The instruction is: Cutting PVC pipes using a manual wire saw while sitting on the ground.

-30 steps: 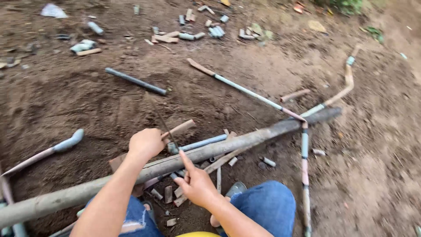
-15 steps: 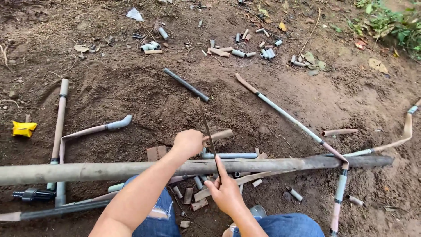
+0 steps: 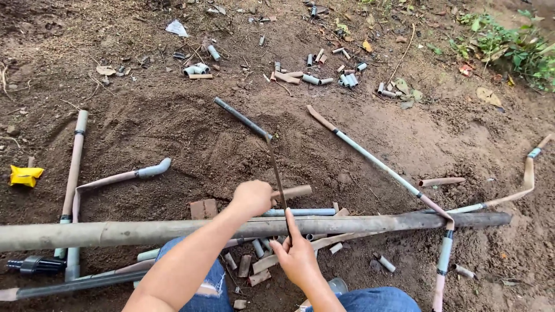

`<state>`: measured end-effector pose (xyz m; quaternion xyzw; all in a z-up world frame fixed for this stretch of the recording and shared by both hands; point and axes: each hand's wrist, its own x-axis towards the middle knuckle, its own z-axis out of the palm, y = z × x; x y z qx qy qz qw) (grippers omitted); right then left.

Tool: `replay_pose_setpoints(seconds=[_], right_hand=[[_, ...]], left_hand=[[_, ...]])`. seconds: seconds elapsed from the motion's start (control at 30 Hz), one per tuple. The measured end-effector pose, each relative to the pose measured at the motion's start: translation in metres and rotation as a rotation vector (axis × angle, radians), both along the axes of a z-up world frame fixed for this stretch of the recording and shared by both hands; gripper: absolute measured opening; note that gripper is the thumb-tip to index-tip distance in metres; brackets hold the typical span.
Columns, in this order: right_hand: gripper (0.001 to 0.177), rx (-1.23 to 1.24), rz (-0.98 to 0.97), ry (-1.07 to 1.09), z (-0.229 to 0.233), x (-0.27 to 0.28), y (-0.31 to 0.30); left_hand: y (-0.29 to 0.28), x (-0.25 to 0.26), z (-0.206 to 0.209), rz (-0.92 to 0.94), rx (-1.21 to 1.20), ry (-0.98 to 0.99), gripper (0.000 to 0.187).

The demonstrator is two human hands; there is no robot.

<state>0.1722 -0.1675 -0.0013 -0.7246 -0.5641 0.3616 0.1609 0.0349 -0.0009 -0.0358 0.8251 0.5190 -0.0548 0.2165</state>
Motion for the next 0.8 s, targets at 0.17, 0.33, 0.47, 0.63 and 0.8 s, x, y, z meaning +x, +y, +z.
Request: replay_pose_setpoints(seconds=[0.17,0.33,0.47,0.63,0.8], right_hand=[[0.095,-0.067,0.033,-0.011,0.010,-0.004,0.000],[0.095,-0.030,-0.015,0.010,0.006,0.004,0.001],[0.095,-0.021,0.010,-0.010,0.002,0.003,0.000],[0.093,0.053,-0.002,-0.015,-0.015,0.012,-0.001],[0.097,0.050,0.025,-0.041,-0.021,0.011,-0.004]], left_hand=[[0.000,-0.006,0.015,0.054,-0.060,0.064,0.037],[-0.008,0.002,-0.007,-0.013,0.035,-0.071,0.029],[0.001,-0.007,-0.003,0.062,0.026,-0.046,0.034],[-0.003,0.001,-0.008,0.095,0.032,-0.091,0.036],[0.000,0.001,-0.001,0.025,-0.012,-0.030,0.040]])
